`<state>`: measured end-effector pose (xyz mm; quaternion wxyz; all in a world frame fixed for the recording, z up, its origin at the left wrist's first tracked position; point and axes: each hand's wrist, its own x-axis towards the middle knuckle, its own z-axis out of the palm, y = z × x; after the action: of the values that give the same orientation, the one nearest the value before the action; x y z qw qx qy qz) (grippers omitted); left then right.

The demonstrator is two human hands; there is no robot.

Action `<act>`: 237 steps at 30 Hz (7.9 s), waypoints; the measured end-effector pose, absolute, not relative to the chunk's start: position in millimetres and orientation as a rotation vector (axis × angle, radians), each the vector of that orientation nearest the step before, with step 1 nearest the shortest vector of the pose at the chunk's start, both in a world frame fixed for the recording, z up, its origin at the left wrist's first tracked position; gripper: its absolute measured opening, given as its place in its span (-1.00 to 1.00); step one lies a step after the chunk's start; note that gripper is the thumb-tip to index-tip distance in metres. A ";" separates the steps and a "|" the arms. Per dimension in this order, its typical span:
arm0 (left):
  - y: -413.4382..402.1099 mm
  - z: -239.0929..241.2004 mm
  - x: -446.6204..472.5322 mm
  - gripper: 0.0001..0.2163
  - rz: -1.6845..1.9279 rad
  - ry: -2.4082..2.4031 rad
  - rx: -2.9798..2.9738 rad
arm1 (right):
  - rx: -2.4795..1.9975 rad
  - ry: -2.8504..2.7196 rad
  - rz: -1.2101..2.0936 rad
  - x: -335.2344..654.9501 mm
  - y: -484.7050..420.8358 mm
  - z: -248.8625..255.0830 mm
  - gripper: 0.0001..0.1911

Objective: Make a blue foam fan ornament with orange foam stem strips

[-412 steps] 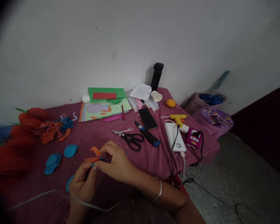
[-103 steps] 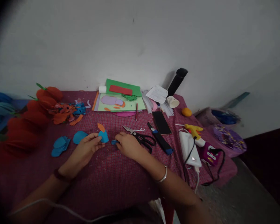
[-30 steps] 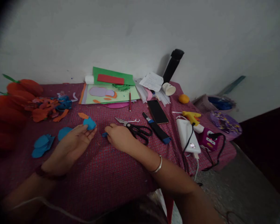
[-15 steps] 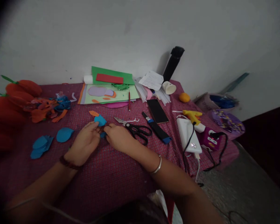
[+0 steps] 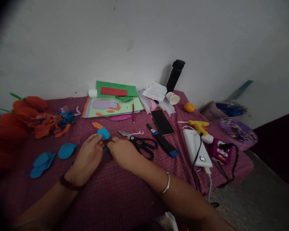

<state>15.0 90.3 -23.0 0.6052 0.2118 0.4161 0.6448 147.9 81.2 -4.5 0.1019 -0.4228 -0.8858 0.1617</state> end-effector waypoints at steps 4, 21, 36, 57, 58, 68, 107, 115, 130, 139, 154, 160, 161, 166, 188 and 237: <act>88.7 -15.8 14.0 -0.85 1.472 0.953 0.518 | -1.212 -2.569 0.486 150.0 86.4 -6.9 -0.75; 77.1 6.9 -24.1 -0.93 0.793 1.089 1.267 | -1.135 -1.817 1.615 157.8 94.3 -14.7 -0.92; 61.9 -9.0 -23.3 -0.88 0.981 0.778 0.597 | -0.758 -1.699 1.471 166.6 78.1 6.7 -0.85; 63.4 -2.4 -32.8 -0.80 1.191 0.729 0.413 | -0.969 -1.225 1.647 165.6 88.6 -1.4 -0.88; 63.6 -2.0 -33.3 -0.79 1.188 0.737 0.417 | -0.992 -1.220 1.655 165.4 88.7 -1.9 -0.88; 56.6 1.9 -20.7 -0.88 1.054 0.748 0.478 | -1.168 -1.766 1.095 159.7 82.2 -0.3 -0.92; 44.9 24.1 -12.3 -0.94 1.509 1.209 1.014 | -0.767 -0.831 1.666 156.8 84.4 -0.4 -0.68; 41.1 7.6 -0.4 -0.88 1.463 1.129 0.694 | -0.900 -1.745 0.574 150.8 59.9 13.9 -0.89; 40.3 8.5 -2.3 -0.81 1.385 0.839 0.467 | -0.824 -1.983 0.302 159.2 59.2 17.7 -0.95; 38.0 26.8 -7.4 -0.84 1.456 1.016 0.905 | -0.733 -1.991 0.330 163.5 59.0 18.5 -0.98; 34.4 25.3 -23.7 -0.91 1.384 1.212 1.217 | -0.574 -2.126 0.296 170.3 63.4 22.3 -0.87; 34.5 28.4 -24.2 -0.96 1.307 1.192 1.385 | -0.526 -2.142 0.338 171.7 64.5 25.9 -0.87; 35.0 27.5 -24.2 -0.96 1.307 1.182 1.400 | -0.525 -2.143 0.336 171.6 64.5 25.2 -0.87; 39.6 20.7 -19.5 -0.94 1.347 1.144 1.321 | -0.572 -2.125 0.288 170.8 64.3 20.0 -0.90; 43.9 10.2 -6.6 -0.85 1.128 1.488 1.195 | -0.798 -1.154 1.668 163.0 80.3 4.9 -0.71; 36.0 -14.4 -15.9 -0.92 1.251 1.328 1.311 | -1.086 -1.906 0.700 167.0 53.1 31.1 -0.86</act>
<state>-15.9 36.0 -14.4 0.4328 0.5260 0.5329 0.5020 167.0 53.1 31.1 0.4074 -0.4306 -0.7559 0.2778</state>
